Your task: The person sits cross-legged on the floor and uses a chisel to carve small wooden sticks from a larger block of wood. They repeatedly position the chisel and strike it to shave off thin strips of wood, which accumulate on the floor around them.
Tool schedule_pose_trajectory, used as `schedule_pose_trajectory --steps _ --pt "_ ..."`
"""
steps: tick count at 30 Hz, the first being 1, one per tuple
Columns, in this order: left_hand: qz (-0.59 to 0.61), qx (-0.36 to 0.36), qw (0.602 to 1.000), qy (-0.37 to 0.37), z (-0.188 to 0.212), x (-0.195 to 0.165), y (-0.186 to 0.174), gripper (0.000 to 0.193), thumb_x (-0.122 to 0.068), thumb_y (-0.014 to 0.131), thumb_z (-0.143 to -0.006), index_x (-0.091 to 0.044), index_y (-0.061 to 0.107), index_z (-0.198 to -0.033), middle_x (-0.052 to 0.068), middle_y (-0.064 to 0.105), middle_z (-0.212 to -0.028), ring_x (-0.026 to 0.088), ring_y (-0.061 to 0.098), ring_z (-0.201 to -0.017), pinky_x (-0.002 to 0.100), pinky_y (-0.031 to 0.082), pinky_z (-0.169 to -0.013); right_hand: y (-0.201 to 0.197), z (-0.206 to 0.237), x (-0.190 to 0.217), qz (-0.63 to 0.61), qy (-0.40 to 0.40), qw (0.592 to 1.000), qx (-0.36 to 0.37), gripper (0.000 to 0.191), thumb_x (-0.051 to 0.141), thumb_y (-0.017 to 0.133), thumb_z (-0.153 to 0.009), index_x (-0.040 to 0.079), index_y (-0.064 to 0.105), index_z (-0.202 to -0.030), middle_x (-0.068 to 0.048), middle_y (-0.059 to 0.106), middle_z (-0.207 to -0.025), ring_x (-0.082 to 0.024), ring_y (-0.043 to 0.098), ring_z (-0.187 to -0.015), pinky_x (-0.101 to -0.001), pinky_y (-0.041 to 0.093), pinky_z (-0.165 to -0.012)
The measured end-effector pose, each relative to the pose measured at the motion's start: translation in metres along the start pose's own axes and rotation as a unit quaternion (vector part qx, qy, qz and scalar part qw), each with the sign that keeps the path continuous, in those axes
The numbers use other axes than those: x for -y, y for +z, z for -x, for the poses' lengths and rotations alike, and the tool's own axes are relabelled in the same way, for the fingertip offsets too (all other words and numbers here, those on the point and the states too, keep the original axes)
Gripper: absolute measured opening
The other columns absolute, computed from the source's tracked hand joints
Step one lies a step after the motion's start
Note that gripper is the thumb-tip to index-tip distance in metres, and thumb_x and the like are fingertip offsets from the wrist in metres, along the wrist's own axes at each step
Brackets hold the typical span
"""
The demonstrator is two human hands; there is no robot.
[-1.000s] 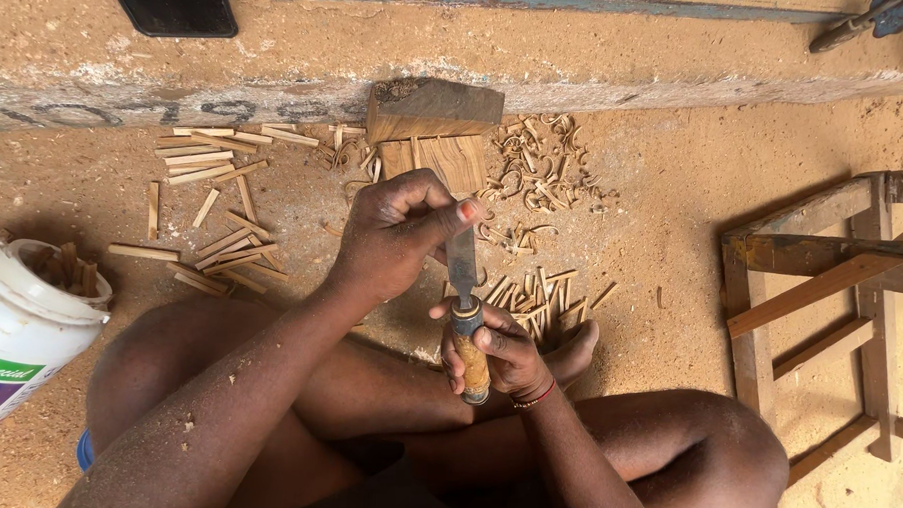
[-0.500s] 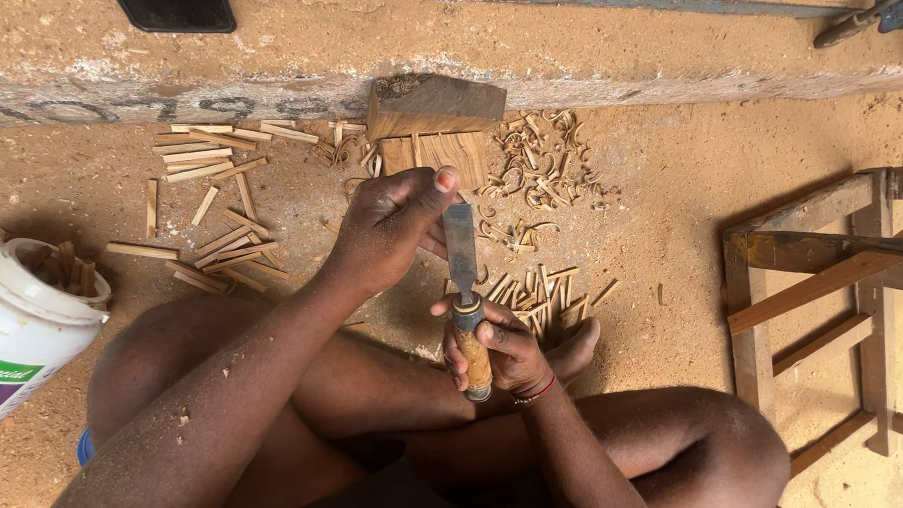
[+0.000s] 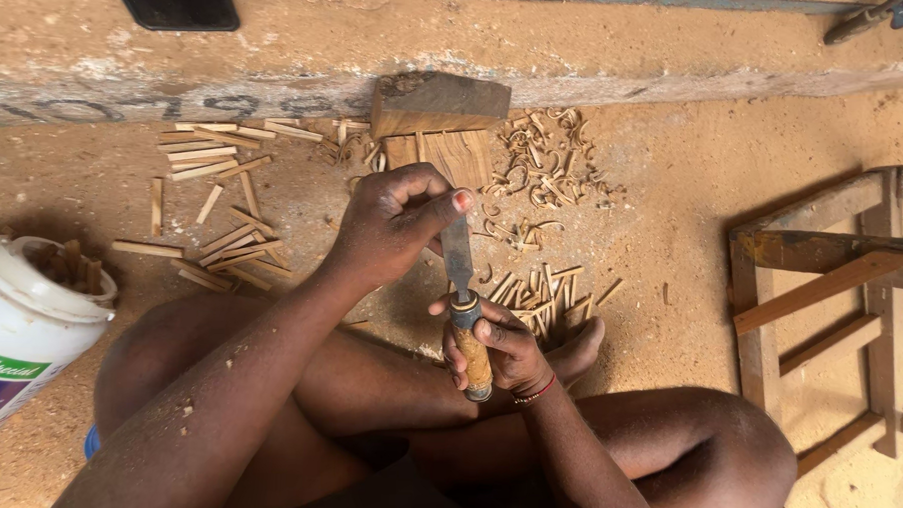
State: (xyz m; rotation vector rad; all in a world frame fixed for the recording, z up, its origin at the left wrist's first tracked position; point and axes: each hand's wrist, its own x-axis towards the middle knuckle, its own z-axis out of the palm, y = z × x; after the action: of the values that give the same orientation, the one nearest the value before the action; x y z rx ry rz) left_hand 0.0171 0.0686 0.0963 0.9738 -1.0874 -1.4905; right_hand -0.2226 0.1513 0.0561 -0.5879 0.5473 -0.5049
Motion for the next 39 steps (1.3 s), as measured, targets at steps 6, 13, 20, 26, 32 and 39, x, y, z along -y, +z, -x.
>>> schedule_pose_trajectory --steps 6,13,20,26,32,39 --pt "-0.03 -0.013 0.999 -0.035 -0.003 0.007 -0.007 0.034 -0.033 0.069 -0.1 -0.002 0.066 -0.083 0.004 0.069 -0.071 0.009 0.07 -0.061 0.027 0.062 -0.052 0.008 -0.006 0.0 0.052 -0.006 0.998 -0.035 0.064 0.041 0.063 -0.102 -0.005 0.048 -0.145 -0.013 0.063 -0.079 -0.023 0.067 -0.065 -0.0346 0.058 -0.062" --pt "0.004 -0.161 0.985 -0.067 -0.017 0.0 -0.023 0.027 -0.03 0.055 -0.103 -0.011 0.07 -0.092 0.003 0.075 -0.078 0.009 0.071 -0.063 0.023 0.063 -0.056 0.014 0.002 -0.001 0.184 -0.017 0.973 -0.137 0.06 0.021 0.064 -0.097 0.001 0.045 -0.151 -0.012 0.066 -0.093 -0.021 0.069 -0.075 -0.0335 0.061 -0.07" --pt "-0.322 -0.22 0.92 0.036 -0.006 -0.001 -0.057 0.011 -0.013 0.063 -0.102 -0.008 0.073 -0.101 0.008 0.074 -0.087 0.015 0.066 -0.068 0.035 0.058 -0.063 0.019 0.011 -0.005 0.432 -0.039 0.872 -0.225 0.09 0.004 0.06 -0.083 0.015 0.019 -0.163 -0.014 0.061 -0.118 -0.028 0.067 -0.076 -0.0432 0.06 -0.068" --pt "-0.547 0.013 0.833 0.076 0.011 0.034 -0.004 0.051 0.001 0.057 -0.086 -0.006 0.062 -0.136 0.022 0.063 -0.137 0.033 0.064 -0.121 0.047 0.051 -0.102 0.023 0.002 -0.02 0.647 -0.161 0.703 -0.249 0.088 0.007 0.066 -0.085 0.01 0.024 -0.162 -0.03 0.049 -0.15 -0.046 0.053 -0.137 -0.0484 0.046 -0.112" --pt "-0.669 0.199 0.715 -0.033 0.03 0.062 0.03 0.083 0.0 0.056 -0.082 0.011 0.018 -0.155 0.027 0.012 -0.167 0.037 0.009 -0.155 0.046 0.008 -0.126 0.018 -0.011 -0.028 0.655 -0.019 0.696 -0.295 0.09 0.011 0.066 -0.086 0.019 0.02 -0.164 -0.029 0.047 -0.147 -0.048 0.049 -0.135 -0.0496 0.043 -0.114" --pt "-0.68 0.213 0.7 -0.045 0.033 0.056 0.031 0.097 -0.009 0.065 -0.077 0.012 0.013 -0.156 0.029 0.008 -0.167 0.04 0.005 -0.157 0.047 0.005 -0.127 0.021 -0.016 -0.032 0.638 -0.044 0.712 -0.29 0.09 0.009 0.065 -0.086 0.018 0.019 -0.163 -0.03 0.051 -0.145 -0.047 0.055 -0.13 -0.0501 0.048 -0.109"
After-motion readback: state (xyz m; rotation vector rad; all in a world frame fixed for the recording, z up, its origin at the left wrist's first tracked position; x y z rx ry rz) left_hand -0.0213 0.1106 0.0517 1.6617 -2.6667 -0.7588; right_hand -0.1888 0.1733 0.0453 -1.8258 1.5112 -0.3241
